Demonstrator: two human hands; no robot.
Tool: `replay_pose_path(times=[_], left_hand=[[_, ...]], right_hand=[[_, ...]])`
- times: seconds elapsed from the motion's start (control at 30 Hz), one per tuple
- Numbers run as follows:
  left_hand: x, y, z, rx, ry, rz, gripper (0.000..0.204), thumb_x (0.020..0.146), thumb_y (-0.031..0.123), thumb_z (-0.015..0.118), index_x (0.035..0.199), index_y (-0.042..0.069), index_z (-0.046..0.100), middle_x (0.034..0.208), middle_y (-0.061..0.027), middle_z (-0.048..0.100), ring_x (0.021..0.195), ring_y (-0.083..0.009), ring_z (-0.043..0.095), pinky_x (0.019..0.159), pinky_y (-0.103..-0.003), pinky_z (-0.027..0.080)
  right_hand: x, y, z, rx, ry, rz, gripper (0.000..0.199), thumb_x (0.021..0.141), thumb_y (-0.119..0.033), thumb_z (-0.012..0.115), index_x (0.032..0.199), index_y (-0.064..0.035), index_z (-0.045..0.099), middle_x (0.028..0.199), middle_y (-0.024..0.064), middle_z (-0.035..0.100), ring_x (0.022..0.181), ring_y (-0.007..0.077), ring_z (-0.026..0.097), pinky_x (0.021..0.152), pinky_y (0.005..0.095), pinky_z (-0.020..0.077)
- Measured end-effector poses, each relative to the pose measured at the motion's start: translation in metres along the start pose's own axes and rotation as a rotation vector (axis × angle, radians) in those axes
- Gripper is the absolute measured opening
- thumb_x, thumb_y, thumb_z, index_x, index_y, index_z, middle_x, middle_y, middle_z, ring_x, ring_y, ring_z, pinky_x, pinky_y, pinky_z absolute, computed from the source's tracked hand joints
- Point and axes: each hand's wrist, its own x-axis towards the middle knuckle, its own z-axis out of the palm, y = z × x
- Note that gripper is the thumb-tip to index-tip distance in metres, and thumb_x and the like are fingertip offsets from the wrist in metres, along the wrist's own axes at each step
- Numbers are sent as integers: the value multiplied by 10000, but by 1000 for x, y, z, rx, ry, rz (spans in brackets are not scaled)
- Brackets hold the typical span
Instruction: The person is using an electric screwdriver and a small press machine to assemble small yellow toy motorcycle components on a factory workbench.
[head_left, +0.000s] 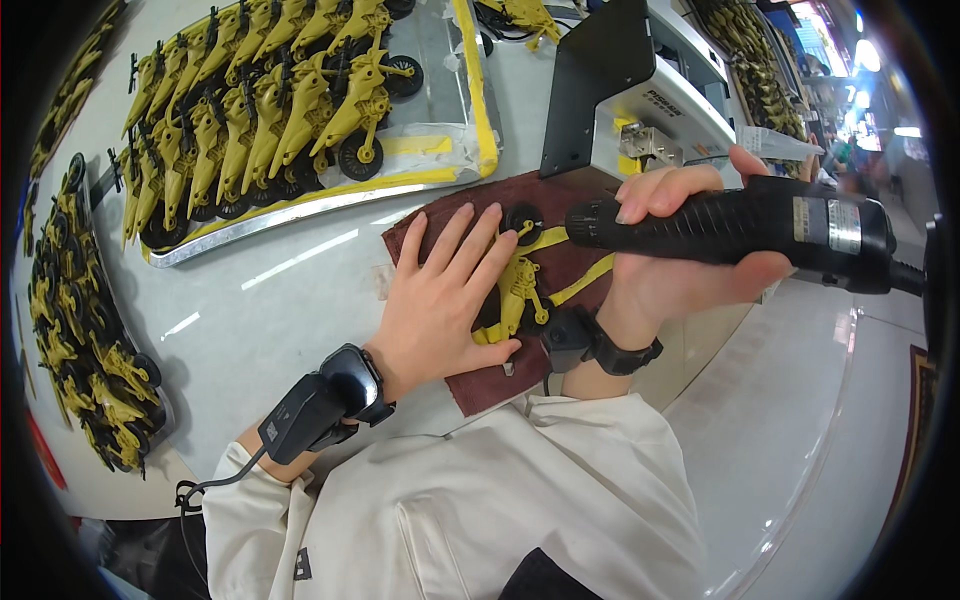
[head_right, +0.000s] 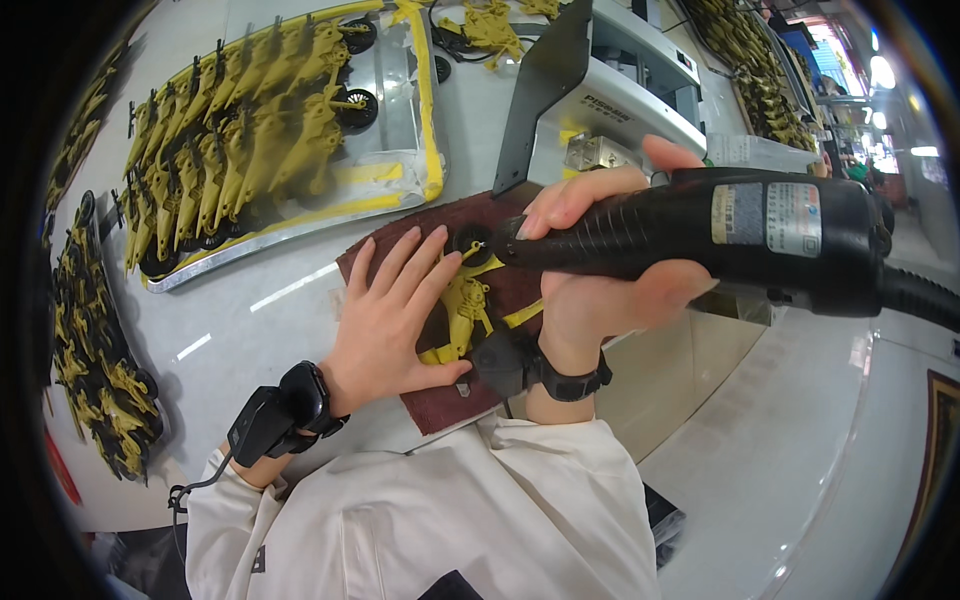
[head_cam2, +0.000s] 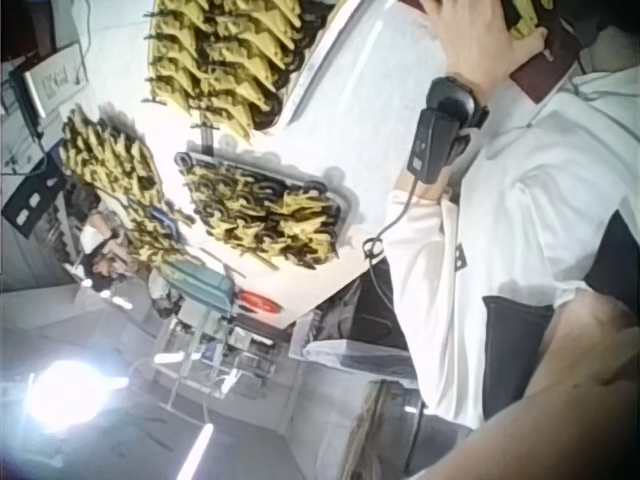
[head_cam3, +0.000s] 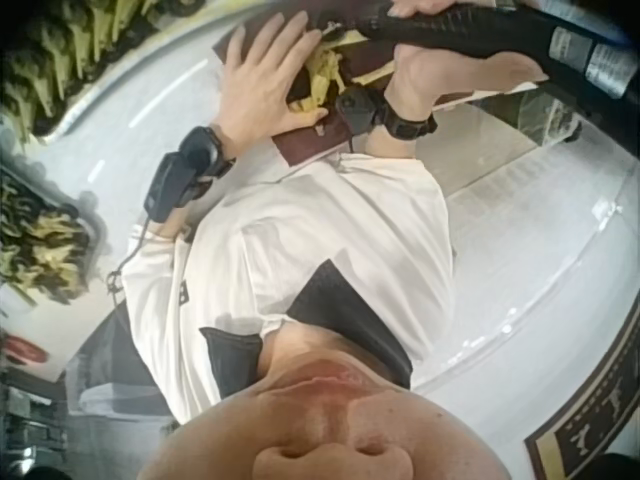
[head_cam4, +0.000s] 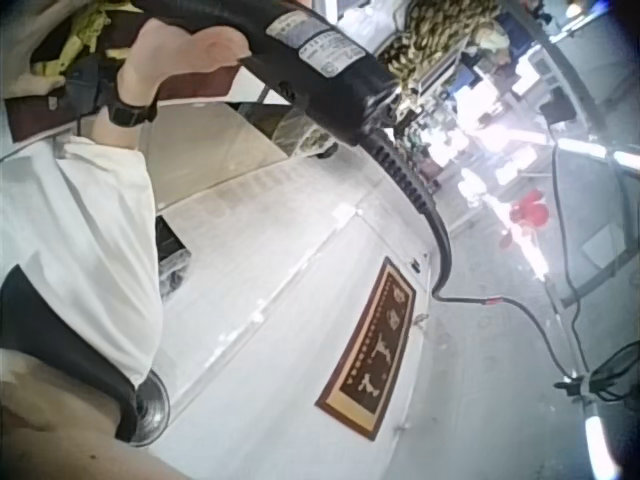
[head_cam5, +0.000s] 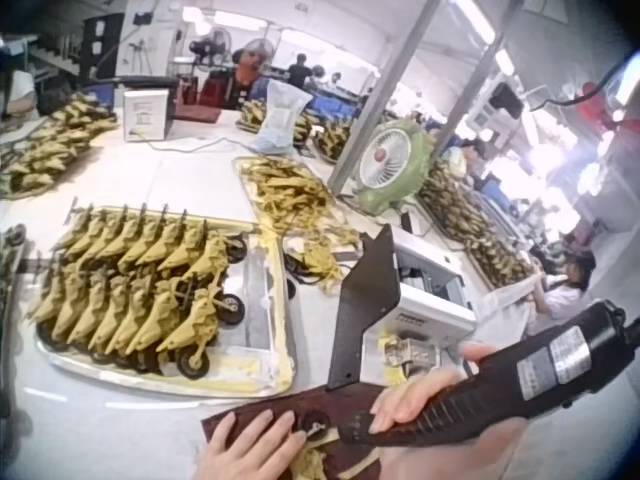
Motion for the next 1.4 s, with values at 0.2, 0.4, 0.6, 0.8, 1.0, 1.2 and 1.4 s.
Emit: replay_pose_path(times=[0.2, 0.4, 0.6, 0.8, 1.0, 1.2, 1.4], left_hand=[[1, 1, -1, -19, -3, -4, 929, 585, 481, 749, 1338, 58, 409, 1435, -154, 339, 1318, -338, 322, 1080, -548, 182], [2, 0, -1, -25, -13, -15, 928, 583, 472, 758, 1338, 62, 406, 1431, -156, 338, 1315, -338, 323, 1079, -548, 187], [4, 0, -1, -31, -25, -15, 930, 578, 471, 760, 1336, 64, 407, 1435, -152, 335, 1315, -335, 324, 1082, -546, 180], [6, 2, -2, -25, -26, -31, 959, 514, 431, 772, 1327, 66, 416, 1427, -137, 357, 1317, -332, 322, 1073, -553, 178], [7, -3, -3, 31, 14, 4, 934, 533, 519, 749, 1286, 52, 455, 1378, -147, 415, 1276, -337, 369, 1055, -535, 210], [6, -1, -5, 44, 19, 42, 934, 569, 527, 738, 1308, 44, 432, 1395, -156, 395, 1277, -350, 358, 1051, -540, 211], [4, -2, -4, 57, 19, 54, 936, 587, 547, 728, 1316, 44, 425, 1414, -152, 375, 1283, -350, 351, 1055, -540, 202]], right_hand=[[1, 8, 3, -159, 53, 77, 882, 762, -800, 402, 1183, -25, 387, 604, 108, 533, 426, 229, 482, 456, 364, 407], [-2, 11, -2, -143, 51, 96, 842, 757, -796, 421, 1154, -54, 400, 619, 104, 530, 444, 227, 492, 462, 363, 404], [-2, 18, 3, -171, -51, 111, 784, 770, -764, 452, 1135, -72, 407, 653, 89, 533, 458, 210, 494, 464, 338, 401], [-7, 19, 10, -220, -125, 126, 785, 749, -767, 482, 1113, -75, 414, 655, 81, 526, 460, 187, 483, 461, 300, 412], [-5, 7, -3, -163, -62, 18, 924, 773, -761, 454, 1279, 0, 321, 663, 108, 537, 480, 213, 511, 490, 354, 457], [50, -47, -30, -303, 205, -383, 921, 774, -809, 348, 1199, 7, 386, 573, 103, 542, 422, 204, 490, 440, 322, 456], [63, -22, -21, -506, 202, -197, 701, 831, -680, 466, 1115, -40, 451, 598, 85, 505, 503, 192, 493, 480, 318, 432]])
